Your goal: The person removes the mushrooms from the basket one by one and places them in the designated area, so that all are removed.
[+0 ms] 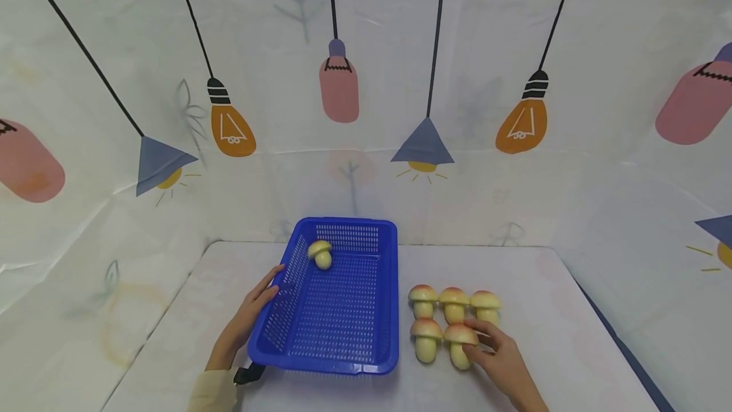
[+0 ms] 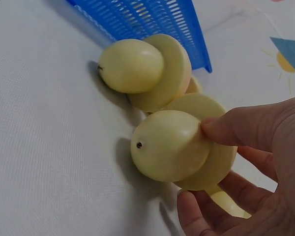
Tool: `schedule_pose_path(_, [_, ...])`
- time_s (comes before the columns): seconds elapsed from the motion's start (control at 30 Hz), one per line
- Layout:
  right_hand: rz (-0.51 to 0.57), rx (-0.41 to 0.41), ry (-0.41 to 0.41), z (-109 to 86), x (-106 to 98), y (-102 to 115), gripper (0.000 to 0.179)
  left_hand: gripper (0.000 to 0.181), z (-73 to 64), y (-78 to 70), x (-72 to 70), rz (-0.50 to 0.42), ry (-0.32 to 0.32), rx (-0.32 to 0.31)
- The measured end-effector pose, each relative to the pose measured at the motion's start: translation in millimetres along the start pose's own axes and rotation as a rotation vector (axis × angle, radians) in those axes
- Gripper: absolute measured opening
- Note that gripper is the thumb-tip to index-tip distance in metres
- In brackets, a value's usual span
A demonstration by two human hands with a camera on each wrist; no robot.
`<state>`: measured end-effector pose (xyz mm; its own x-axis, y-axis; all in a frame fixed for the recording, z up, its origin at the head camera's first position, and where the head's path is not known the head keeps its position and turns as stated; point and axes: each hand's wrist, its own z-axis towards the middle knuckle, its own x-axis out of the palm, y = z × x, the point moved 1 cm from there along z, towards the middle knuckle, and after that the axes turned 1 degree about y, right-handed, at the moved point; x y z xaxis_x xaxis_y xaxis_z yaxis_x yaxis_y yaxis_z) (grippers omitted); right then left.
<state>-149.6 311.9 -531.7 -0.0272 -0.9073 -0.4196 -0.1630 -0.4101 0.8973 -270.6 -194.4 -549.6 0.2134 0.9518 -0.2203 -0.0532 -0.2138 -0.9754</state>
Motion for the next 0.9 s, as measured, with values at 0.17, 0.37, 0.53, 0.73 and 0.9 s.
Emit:
schedule_pose_path(0.17, [-0.003, -0.016, -0.013, 0.8, 1.2, -1.7, 0.053, 0.053, 0.1, -0.2, -0.6, 0.003, 0.003, 0.007])
schedule_pose_path(0.37, [-0.001, -0.023, -0.012, 1.4, 0.1, -3.6, 0.055, 0.053, -0.1, -0.1, -1.0, 0.005, 0.008, 0.011])
schedule_pose_path(0.53, [0.002, -0.018, -0.010, 3.8, -0.8, -4.7, 0.056, 0.052, 1.1, 0.1, -1.0, -0.003, -0.002, 0.004])
schedule_pose_path(0.73, [0.020, 0.010, 0.001, 3.1, 0.7, -5.9, 0.059, 0.053, 1.5, 0.3, -1.0, -0.011, 0.002, -0.010])
schedule_pose_path(0.9, [0.018, 0.003, -0.006, 2.0, 1.9, -6.9, 0.058, 0.053, 1.9, 1.2, -1.4, -0.010, 0.006, -0.011])
